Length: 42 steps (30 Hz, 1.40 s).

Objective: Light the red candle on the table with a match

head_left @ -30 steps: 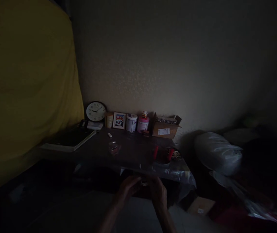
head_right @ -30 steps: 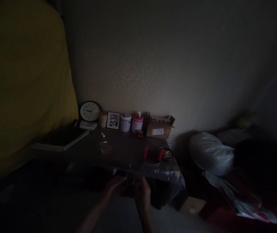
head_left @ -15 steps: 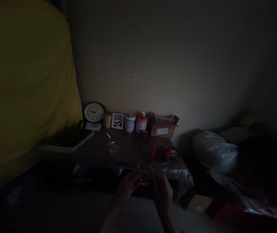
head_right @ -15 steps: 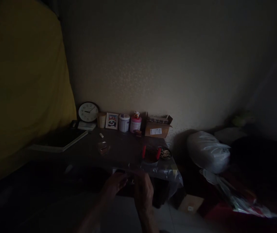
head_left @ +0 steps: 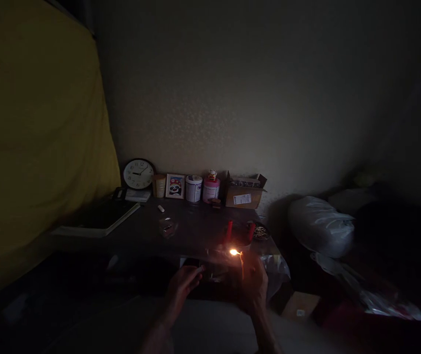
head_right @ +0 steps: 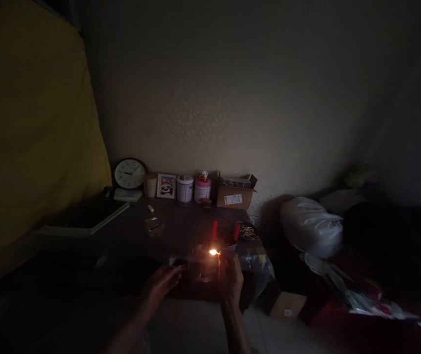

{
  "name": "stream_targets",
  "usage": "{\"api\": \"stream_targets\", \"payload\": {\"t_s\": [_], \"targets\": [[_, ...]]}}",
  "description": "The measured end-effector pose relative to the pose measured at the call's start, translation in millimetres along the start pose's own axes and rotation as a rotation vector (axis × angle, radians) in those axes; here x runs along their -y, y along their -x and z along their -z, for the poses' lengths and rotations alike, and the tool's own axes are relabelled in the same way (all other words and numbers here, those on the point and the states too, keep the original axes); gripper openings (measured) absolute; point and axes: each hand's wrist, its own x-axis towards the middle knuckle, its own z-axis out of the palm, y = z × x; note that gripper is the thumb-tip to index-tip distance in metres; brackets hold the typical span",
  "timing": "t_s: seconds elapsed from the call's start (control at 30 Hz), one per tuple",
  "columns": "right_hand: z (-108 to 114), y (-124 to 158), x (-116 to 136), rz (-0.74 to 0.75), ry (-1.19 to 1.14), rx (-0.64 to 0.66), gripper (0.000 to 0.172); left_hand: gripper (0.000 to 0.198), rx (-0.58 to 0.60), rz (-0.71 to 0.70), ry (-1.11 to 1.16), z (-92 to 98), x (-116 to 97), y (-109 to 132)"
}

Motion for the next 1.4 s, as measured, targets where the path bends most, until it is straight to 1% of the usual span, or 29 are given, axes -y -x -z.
{"api": "stream_targets", "payload": {"t_s": [0.1,0.2,0.27,0.4,0.53,0.63,0.77,0.87,1.0,1.2,1.4], "targets": [[3,-5,0,-0.032,-0.046,-0.068,0.03,0.032,-0.06,0.007,-0.016,16.4,0,-4],[5,-8,-2,-0.065,-0.065,-0.111,0.034,0.031,-0.081,0.02,-0.028,29.0,-3,-1],[8,-10,0,-0.089,-0.078,-0.121,0.035,0.031,-0.091,0.036,0.004,35.1,-3,2],[13,-14,10,-0.156,-0.11,-0.123,0.033,0.027,-0.105,0.063,0.062,40.9,2,6],[14,-17,18,-0.149,-0.126,-0.152,0.031,0.023,-0.112,0.08,0.04,42.5,4,7],[11,-21,12,-0.168,-0.12,-0.164,0.032,0.024,-0.102,0.065,0.022,47.1,6,5],[7,-25,-3,-0.187,-0.152,-0.142,0.035,0.026,-0.094,0.03,-0.006,54.0,10,0],[4,-27,-13,-0.218,-0.2,-0.105,0.033,0.026,-0.094,0.035,-0.014,54.0,11,0],[1,-30,-18,-0.242,-0.272,-0.085,0.033,0.029,-0.101,0.027,-0.02,50.4,9,2],[-4,-38,-18,-0.243,-0.307,-0.087,0.031,0.029,-0.104,0.084,-0.026,49.4,13,-2],[-11,-51,-16,-0.259,-0.371,-0.116,0.033,0.026,-0.105,0.077,-0.057,47.9,5,8]]}}
